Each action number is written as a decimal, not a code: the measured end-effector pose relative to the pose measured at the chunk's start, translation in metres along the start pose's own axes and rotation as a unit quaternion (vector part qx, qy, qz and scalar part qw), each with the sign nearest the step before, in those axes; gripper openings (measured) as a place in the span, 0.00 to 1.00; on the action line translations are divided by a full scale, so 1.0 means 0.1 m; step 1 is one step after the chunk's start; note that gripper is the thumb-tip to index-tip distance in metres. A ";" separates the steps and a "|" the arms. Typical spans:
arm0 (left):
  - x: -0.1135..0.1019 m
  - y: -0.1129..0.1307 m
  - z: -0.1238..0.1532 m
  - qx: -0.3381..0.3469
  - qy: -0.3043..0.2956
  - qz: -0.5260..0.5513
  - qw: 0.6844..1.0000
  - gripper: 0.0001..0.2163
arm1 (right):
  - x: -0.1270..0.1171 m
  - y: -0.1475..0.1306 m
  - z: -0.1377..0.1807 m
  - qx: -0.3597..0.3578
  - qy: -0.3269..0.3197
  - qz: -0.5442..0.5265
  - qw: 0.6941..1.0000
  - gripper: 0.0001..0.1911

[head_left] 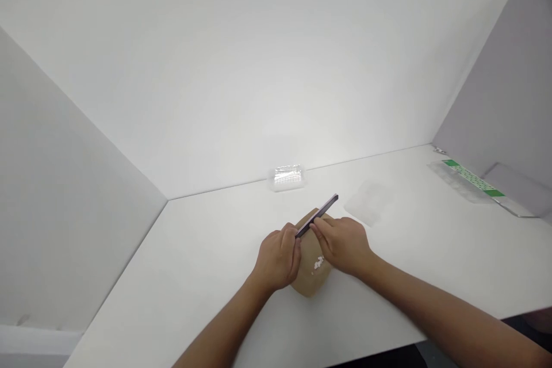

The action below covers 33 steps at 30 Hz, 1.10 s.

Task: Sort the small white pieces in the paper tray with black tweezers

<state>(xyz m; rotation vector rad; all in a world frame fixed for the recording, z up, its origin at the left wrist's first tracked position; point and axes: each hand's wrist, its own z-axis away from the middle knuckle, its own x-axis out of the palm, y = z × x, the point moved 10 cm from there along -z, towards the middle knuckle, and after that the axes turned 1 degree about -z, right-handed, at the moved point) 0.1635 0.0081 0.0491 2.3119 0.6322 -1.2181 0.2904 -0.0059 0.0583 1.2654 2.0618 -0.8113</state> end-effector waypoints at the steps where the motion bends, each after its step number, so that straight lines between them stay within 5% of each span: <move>1: -0.01 -0.01 0.00 -0.002 0.001 -0.002 1.000 0.04 | 0.00 0.10 -0.02 0.020 -0.004 0.010 1.000 0.19; 7: 0.01 0.01 0.01 0.006 -0.006 -0.016 1.000 0.03 | -0.02 0.68 -0.11 0.129 -0.018 0.045 0.990 0.24; 12: 0.04 0.04 0.00 0.012 -0.010 -0.015 1.000 0.04 | -0.01 0.87 -0.13 0.163 -0.029 0.048 0.985 0.26; 16: 0.04 0.04 0.00 0.011 -0.007 -0.011 1.000 0.05 | -0.01 0.74 -0.12 0.147 -0.023 0.033 0.988 0.25; 24: 0.04 0.03 0.00 0.007 -0.003 0.003 1.000 0.05 | 0.01 -0.03 0.00 0.039 -0.022 -0.041 0.998 0.19; 33: 0.07 -0.01 0.01 -0.002 -0.003 0.007 1.000 0.05 | -0.05 0.01 0.00 0.037 -0.019 -0.039 0.998 0.19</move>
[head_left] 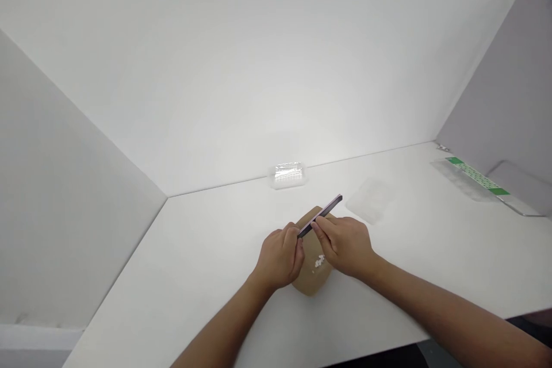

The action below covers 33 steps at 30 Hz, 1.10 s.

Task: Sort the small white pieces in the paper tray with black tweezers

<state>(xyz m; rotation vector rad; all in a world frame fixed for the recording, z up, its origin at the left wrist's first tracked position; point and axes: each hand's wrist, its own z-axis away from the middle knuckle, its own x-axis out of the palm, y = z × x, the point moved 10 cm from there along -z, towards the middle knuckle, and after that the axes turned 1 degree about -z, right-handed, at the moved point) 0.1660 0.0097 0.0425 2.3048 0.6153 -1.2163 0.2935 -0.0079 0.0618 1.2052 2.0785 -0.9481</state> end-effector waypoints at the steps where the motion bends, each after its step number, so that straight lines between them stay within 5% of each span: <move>1: 0.01 -0.01 0.00 -0.002 -0.001 0.000 1.000 0.05 | 0.01 0.05 -0.01 0.010 -0.007 0.004 1.000 0.19; 12: 0.04 -0.05 0.02 -0.009 -0.018 -0.007 1.000 0.04 | 0.07 0.85 -0.17 0.145 -0.057 0.023 0.988 0.23; 26: 0.06 -0.05 0.01 -0.025 -0.017 -0.005 1.000 0.05 | 0.16 0.09 -0.02 0.015 -0.050 -0.017 0.998 0.20; 33: 0.02 -0.11 0.03 -0.036 -0.015 -0.004 0.999 0.04 | 0.10 0.39 -0.08 0.051 -0.050 0.011 0.997 0.22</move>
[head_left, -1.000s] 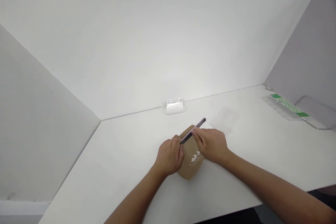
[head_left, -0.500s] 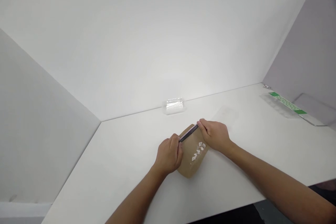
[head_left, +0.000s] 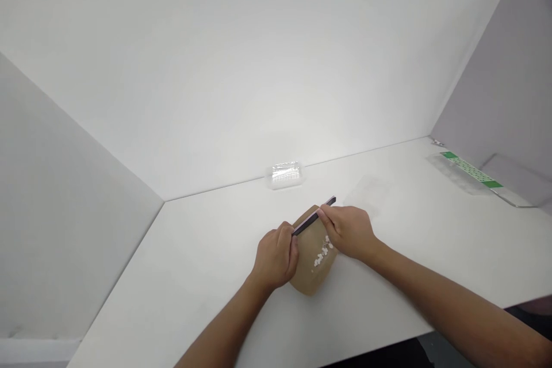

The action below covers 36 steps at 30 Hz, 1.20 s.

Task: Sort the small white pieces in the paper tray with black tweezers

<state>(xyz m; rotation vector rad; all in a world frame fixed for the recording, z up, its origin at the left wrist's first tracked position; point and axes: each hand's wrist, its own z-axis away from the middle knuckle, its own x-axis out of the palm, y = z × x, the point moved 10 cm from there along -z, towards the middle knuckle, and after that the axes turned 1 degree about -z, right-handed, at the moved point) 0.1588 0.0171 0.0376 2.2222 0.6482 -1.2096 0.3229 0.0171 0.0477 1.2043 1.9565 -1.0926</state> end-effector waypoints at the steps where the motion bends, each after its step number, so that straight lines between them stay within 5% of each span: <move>1: -0.01 -0.01 0.00 -0.003 0.000 0.001 1.000 0.04 | -0.01 0.09 -0.03 0.015 0.000 0.008 1.000 0.22; 8: -0.01 -0.07 0.01 -0.021 -0.002 0.011 1.000 0.05 | 0.02 0.44 -0.14 0.071 -0.011 0.026 0.997 0.24; 18: -0.02 0.02 -0.01 0.009 0.002 0.009 1.000 0.05 | 0.07 -0.25 0.04 -0.037 -0.027 -0.045 0.998 0.21; 28: -0.02 -0.08 0.02 -0.030 0.004 0.013 0.999 0.05 | 0.06 0.42 -0.13 0.067 -0.016 0.042 0.997 0.25; 36: -0.05 0.00 0.00 0.000 0.014 0.031 0.999 0.04 | 0.14 -0.13 0.04 -0.033 -0.046 -0.034 0.998 0.20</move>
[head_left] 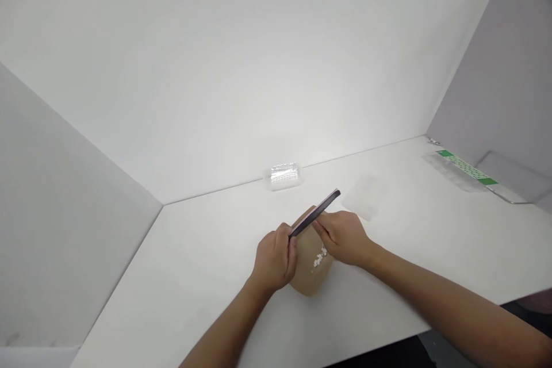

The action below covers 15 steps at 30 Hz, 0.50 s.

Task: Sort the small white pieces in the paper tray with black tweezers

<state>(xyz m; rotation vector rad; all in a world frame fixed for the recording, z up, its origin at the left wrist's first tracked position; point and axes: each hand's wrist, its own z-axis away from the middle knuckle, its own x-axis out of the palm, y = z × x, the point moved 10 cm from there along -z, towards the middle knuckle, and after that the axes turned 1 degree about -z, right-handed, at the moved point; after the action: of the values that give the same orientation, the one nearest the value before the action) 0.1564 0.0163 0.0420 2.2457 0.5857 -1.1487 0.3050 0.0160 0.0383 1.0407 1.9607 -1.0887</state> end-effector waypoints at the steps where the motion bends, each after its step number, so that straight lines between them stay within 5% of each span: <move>1: -0.01 -0.01 0.00 -0.005 0.000 -0.004 1.000 0.04 | -0.01 0.00 0.01 0.000 0.001 -0.006 1.000 0.20; 9: 0.02 -0.13 0.01 -0.052 -0.014 -0.039 0.998 0.04 | -0.20 0.49 -0.08 0.093 0.054 -0.024 0.994 0.23; 15: 0.03 -0.04 0.00 -0.011 -0.008 -0.052 0.999 0.04 | -0.02 0.22 -0.06 0.033 0.015 -0.037 0.999 0.22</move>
<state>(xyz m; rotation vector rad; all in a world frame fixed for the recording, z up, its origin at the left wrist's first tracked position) 0.1556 0.0199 0.0390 2.2089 0.7113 -1.2036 0.3238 0.0281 0.0344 1.0332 2.0127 -1.1914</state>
